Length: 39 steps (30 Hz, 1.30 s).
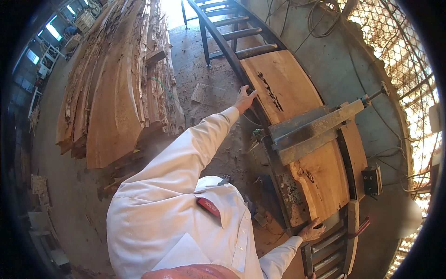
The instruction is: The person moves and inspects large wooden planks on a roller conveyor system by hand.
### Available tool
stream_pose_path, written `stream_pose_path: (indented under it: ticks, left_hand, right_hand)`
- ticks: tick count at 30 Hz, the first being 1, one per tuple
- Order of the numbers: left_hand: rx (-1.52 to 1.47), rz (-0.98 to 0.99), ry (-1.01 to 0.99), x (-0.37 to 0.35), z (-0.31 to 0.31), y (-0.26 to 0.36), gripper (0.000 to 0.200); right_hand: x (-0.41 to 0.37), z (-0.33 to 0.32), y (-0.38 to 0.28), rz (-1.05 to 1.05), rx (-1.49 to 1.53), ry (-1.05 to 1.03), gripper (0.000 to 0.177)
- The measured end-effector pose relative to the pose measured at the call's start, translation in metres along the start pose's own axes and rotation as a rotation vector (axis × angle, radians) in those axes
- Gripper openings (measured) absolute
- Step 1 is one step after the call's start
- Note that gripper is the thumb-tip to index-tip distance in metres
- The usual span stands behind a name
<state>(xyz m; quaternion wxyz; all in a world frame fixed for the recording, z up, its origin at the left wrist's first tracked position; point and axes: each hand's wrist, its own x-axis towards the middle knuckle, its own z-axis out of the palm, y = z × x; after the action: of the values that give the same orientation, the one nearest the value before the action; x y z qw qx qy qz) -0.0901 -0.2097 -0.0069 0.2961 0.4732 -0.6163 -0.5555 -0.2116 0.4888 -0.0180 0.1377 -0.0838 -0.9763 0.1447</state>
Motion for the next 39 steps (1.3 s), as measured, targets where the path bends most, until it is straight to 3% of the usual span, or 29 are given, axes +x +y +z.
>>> stream_pose_path:
  ticks: [5,11,14,16,19,23,26,30,33,36,39]
  left_hand:
    - [0.099,-0.015,0.054,-0.021,-0.003,0.036,0.083]
    - [0.132,0.102,0.15,-0.008,0.01,0.014,0.077]
    - [0.078,0.251,0.231,0.003,0.013,-0.007,0.07]
    - [0.037,0.126,0.206,-0.002,0.01,-0.005,0.069]
    - [-0.061,0.091,0.211,0.009,0.012,-0.03,0.068]
    - [-0.319,-0.138,0.166,-0.05,-0.02,0.002,0.068]
    - [-0.357,-0.055,0.248,-0.048,-0.029,-0.08,0.07]
    - [-0.651,-0.087,0.189,-0.099,-0.044,-0.082,0.078]
    - [-0.673,-0.114,0.193,-0.119,-0.05,-0.06,0.081]
    - [-0.575,-0.033,0.222,-0.125,-0.06,-0.043,0.079]
    - [0.032,0.453,0.403,-0.139,-0.086,0.006,0.073]
  right_hand:
    - [0.001,0.001,0.003,0.001,-0.007,-0.014,0.103]
    - [0.001,0.001,-0.006,-0.063,0.017,0.066,0.107]
    - [0.004,-0.002,0.0,-0.114,0.02,0.067,0.103]
    - [0.006,0.003,0.007,-0.151,-0.016,0.101,0.097]
    - [0.006,0.006,0.01,-0.116,-0.01,0.078,0.098]
    - [0.003,0.005,0.006,-0.038,0.015,0.025,0.099]
    - [0.001,0.001,-0.002,-0.023,0.039,0.004,0.101]
    - [0.0,0.0,-0.001,-0.034,0.045,0.008,0.101]
    - [0.0,-0.001,-0.003,-0.045,0.079,0.019,0.102]
    - [-0.001,0.0,-0.002,-0.033,0.084,0.024,0.105]
    - [-0.002,0.002,-0.003,-0.032,0.069,0.02,0.104]
